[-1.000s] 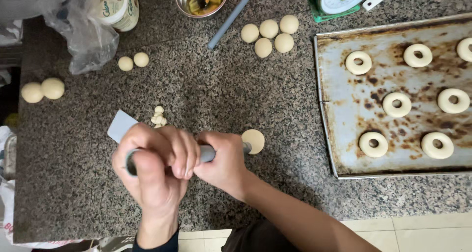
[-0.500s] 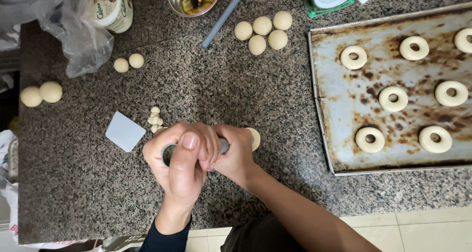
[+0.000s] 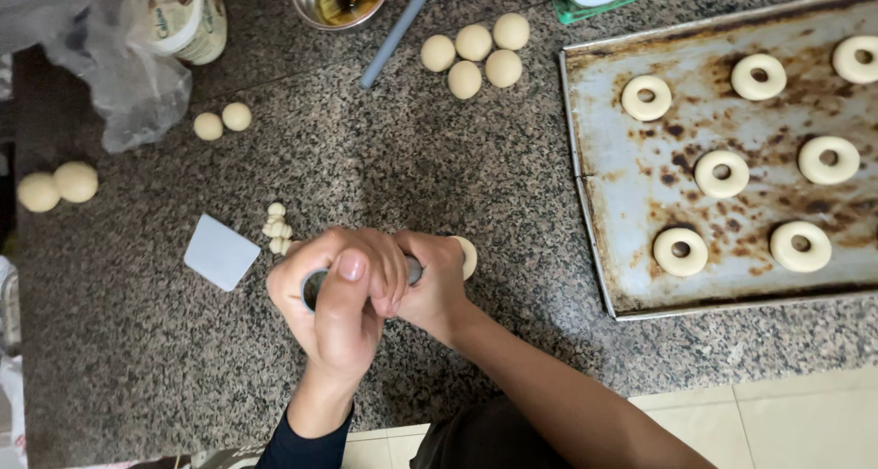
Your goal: The person shapes small dough balls into rings by rolling them flat with a cylindrical tool and removing the center with a circular cutter.
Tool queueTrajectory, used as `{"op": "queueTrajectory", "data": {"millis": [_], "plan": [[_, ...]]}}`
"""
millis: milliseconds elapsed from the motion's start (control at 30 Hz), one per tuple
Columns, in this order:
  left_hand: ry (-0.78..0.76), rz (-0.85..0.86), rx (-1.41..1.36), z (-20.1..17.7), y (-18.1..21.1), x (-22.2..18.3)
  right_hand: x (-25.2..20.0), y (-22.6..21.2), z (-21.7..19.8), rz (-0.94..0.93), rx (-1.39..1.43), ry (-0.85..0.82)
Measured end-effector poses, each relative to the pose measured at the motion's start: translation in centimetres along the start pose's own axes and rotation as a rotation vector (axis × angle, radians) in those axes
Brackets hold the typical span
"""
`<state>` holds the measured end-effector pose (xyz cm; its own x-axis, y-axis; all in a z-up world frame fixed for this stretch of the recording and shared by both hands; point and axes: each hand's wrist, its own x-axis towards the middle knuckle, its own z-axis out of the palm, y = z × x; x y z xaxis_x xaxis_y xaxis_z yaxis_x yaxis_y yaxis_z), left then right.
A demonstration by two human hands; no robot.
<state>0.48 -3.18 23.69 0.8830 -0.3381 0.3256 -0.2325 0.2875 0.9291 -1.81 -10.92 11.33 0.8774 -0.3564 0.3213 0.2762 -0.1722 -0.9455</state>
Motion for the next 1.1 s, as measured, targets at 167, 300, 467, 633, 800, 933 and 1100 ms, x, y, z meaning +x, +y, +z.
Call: {"op": "queueTrajectory", "data": {"millis": [167,300,467,633,800,933,1100], "plan": [[-0.002,-0.016,0.005,-0.4,-0.8,-0.3,-0.5,0.6,-0.2,0.049,-0.032,-0.015],[0.011,-0.011,-0.020,-0.2,-1.3,0.0,-0.6,1.4,-0.1,0.024,-0.037,0.021],[0.021,-0.020,-0.041,0.7,-1.1,0.1,-0.8,1.9,-0.5,0.007,-0.034,0.023],[0.102,0.008,0.048,2.0,-1.4,0.5,0.0,2.1,-1.1,-0.055,0.021,-0.004],[0.114,0.020,0.112,3.0,-1.1,1.3,-0.1,2.8,-1.7,-0.086,0.055,-0.037],[0.083,0.026,0.127,2.8,-1.2,1.7,-0.4,3.3,-1.4,0.018,0.062,-0.066],[0.255,0.119,0.221,4.4,-3.5,-0.1,-0.8,4.1,-1.9,-0.066,0.067,-0.092]]}}
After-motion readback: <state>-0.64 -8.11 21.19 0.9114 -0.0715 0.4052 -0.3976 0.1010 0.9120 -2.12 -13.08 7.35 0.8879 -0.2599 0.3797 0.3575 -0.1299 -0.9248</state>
